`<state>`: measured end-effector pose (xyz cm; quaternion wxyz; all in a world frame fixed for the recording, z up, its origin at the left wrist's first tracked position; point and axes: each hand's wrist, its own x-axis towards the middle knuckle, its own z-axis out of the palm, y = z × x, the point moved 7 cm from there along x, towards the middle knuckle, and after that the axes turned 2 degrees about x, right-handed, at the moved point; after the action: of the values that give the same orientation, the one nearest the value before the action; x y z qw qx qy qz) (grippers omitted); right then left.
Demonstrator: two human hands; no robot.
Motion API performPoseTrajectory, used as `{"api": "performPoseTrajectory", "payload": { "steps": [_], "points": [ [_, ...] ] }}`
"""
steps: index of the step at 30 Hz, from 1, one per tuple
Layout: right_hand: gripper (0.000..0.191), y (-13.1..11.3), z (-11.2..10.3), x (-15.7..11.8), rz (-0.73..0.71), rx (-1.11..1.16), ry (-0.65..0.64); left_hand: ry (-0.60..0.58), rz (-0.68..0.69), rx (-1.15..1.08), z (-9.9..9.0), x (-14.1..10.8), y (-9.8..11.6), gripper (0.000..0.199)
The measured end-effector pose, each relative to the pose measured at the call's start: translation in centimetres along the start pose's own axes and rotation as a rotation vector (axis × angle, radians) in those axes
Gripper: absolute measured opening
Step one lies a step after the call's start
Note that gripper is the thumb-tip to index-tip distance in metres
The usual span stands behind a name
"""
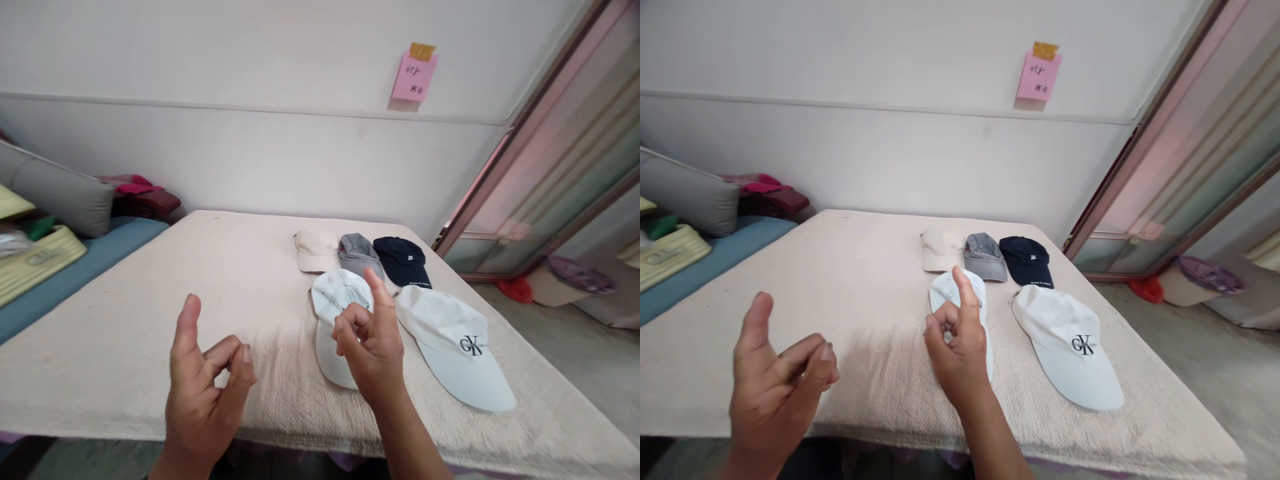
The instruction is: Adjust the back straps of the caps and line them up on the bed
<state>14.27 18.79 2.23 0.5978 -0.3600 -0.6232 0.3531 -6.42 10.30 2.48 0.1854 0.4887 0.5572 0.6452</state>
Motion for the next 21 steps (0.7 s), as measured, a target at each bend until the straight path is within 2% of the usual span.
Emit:
{"api": "performPoseTrajectory", "payload": {
  "steps": [8, 14, 16, 19, 21],
  "points": [
    [0.068, -0.7, -0.6, 0.0, -0.053, -0.028, 0.03, -0.034, 0.06, 0.026, 0.6, 0.2, 0.0, 0.082],
    [0.067, -0.4, -1.0, 0.0, -0.064, -0.071, 0.033, 0.023, 0.023, 0.028, 0.6, 0.1, 0.0, 0.083],
    [0.066, 0.4, -1.0, 0.2, -0.041, -0.095, 0.014, 0.009, -0.033, 0.028, 1.0, 0.3, -1.2, 0.077],
    [0.055, 3.2, -1.0, 0.6, 0.046, -0.148, -0.036, -0.086, -0.15, 0.058, 2.4, 0.8, -4.5, 0.04],
    [0.039, 5.9, -1.5, 0.8, 0.12, -0.186, -0.046, -0.189, -0.233, 0.095, 3.8, 1.0, -7.3, 0.021]
  ]
}}
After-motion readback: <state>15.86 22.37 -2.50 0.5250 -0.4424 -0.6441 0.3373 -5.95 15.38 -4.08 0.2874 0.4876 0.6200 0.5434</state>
